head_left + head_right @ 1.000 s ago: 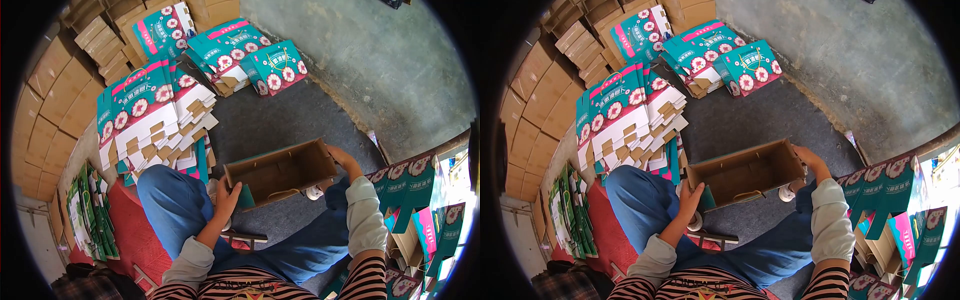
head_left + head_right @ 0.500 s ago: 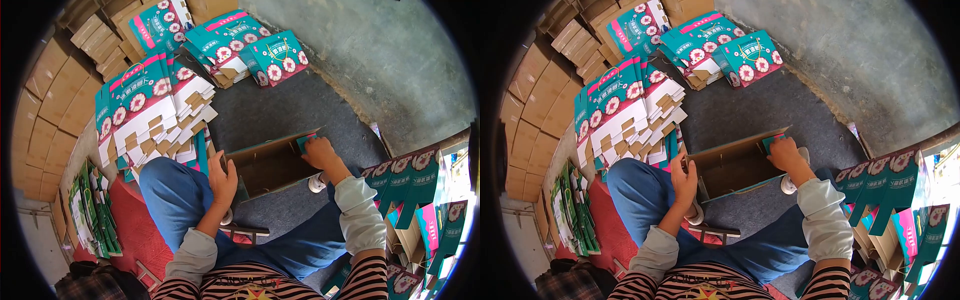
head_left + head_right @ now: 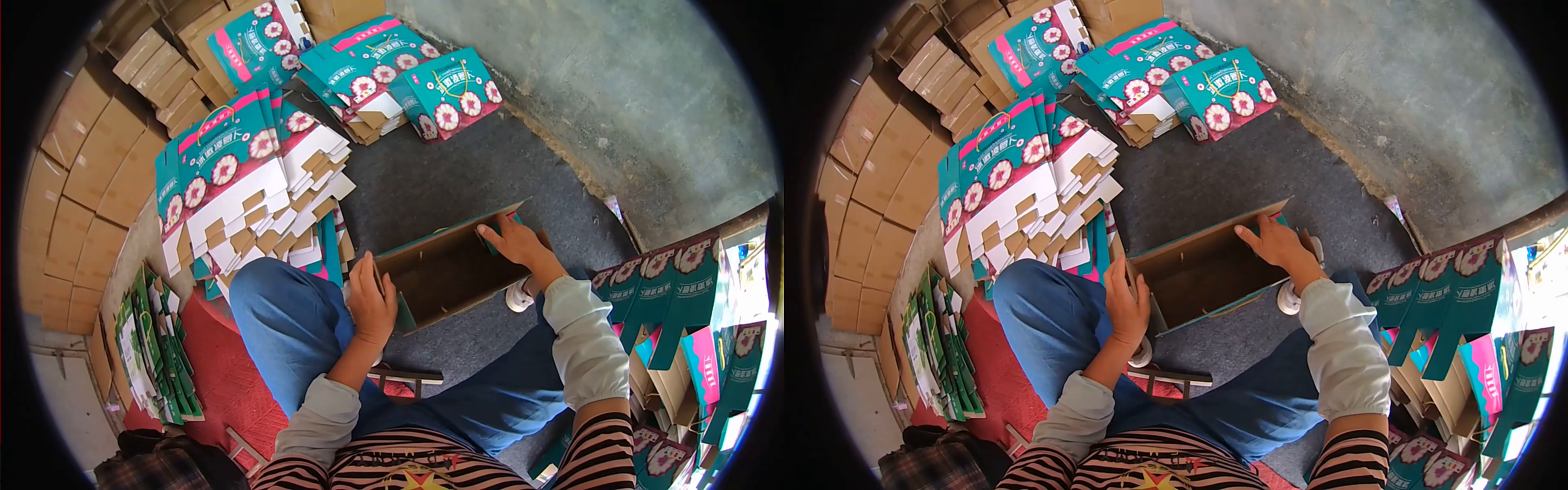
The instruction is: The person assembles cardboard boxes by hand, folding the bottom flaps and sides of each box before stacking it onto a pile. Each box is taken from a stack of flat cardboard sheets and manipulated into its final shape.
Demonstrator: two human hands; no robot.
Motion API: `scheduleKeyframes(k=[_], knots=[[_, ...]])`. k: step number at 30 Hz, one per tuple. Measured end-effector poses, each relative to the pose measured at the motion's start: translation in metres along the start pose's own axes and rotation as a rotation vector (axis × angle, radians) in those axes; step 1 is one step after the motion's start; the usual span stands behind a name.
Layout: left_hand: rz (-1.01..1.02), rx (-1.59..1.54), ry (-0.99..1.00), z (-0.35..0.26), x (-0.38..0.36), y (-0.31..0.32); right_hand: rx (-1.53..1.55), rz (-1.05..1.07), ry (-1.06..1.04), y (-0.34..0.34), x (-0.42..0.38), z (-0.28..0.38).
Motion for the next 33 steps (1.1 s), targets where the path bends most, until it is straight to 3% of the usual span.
scheduleKeyframes(k=[9, 15, 27, 33], knots=[[0.032, 0.001, -0.039, 0.004, -0.016, -0.002, -0.099, -0.079, -0.183, -0.001, -0.006, 0.017], [0.039, 0.003, -0.002, 0.004, -0.022, -0.001, -0.112, -0.008, -0.468, -0.008, -0.012, 0.052], [0.151, 0.035, 0.102, 0.007, -0.025, 0.005, 0.018, 0.081, -0.275, 0.005, -0.012, 0.029], [0.159, 0.008, 0.118, 0.016, -0.022, 0.007, 0.013, 0.068, -0.284, 0.011, -0.004, 0.020]])
Point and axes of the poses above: each hand's wrist, its own x-axis towards the middle knuckle, its own y-axis out of the palm, z = x × y, the point moved 5 cm from there along x, towards the middle knuckle, and after that the axes turned 14 degrees about -z, right-handed, at the moved point
